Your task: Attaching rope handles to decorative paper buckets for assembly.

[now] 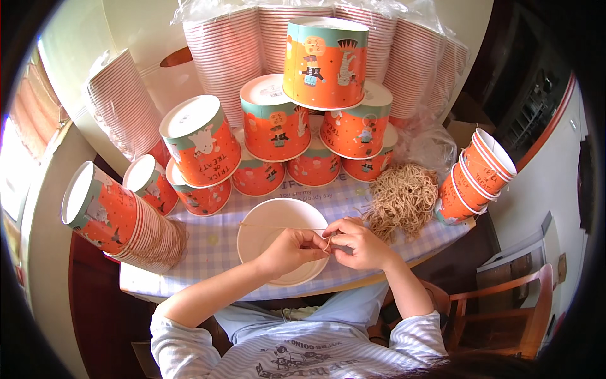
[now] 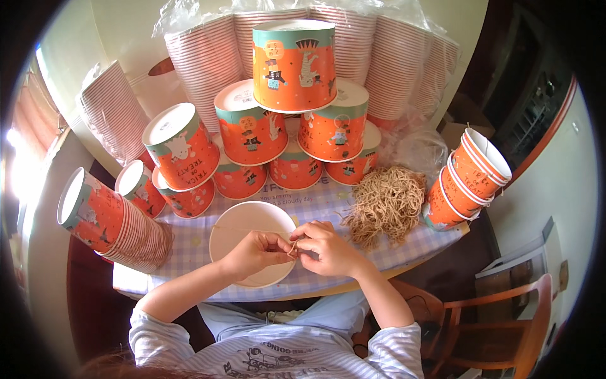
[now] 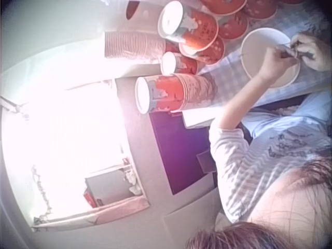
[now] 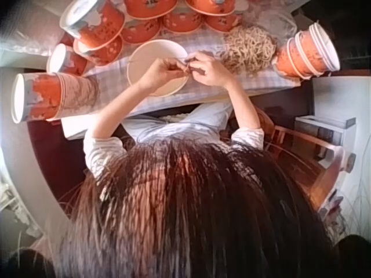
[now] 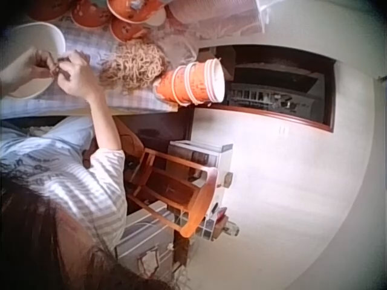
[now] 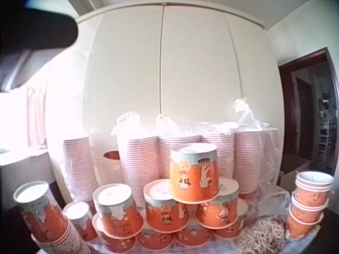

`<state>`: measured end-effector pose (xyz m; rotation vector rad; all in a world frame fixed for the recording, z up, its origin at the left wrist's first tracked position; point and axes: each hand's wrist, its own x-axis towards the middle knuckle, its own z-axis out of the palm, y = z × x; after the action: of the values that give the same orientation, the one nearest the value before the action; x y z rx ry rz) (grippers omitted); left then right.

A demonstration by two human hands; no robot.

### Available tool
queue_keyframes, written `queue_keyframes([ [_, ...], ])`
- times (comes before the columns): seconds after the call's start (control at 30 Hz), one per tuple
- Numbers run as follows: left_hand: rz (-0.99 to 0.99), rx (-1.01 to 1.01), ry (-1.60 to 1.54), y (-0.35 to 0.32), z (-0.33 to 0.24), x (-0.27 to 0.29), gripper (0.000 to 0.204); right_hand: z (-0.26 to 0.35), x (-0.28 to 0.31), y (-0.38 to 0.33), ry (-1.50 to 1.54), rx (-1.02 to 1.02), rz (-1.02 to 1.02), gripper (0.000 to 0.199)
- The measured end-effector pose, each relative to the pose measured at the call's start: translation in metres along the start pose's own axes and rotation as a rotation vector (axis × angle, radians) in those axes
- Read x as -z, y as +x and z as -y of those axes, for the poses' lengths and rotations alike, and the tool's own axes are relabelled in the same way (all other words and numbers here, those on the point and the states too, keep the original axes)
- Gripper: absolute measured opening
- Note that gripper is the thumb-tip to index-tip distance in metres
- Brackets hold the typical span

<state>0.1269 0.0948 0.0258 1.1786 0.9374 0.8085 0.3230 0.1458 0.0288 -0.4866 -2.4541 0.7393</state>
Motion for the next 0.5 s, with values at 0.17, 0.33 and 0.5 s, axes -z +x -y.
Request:
queue_keyframes([
  [0.17, -0.026, 0.053, -0.022, -0.001, -0.006, 0.001, 0.008, 0.0, 0.001, 0.0, 0.021, -0.014, -0.011, 0.011],
  [0.33, -0.026, 0.094, -0.029, 0.0, -0.007, 0.001, 0.01, -0.002, -0.002, -0.004, 0.038, -0.051, -0.086, 0.011],
  [0.5, -0.041, 0.078, -0.007, 0.0, -0.003, 0.002, 0.01, 0.016, 0.001, -0.002, -0.087, -0.074, -0.149, 0.013],
])
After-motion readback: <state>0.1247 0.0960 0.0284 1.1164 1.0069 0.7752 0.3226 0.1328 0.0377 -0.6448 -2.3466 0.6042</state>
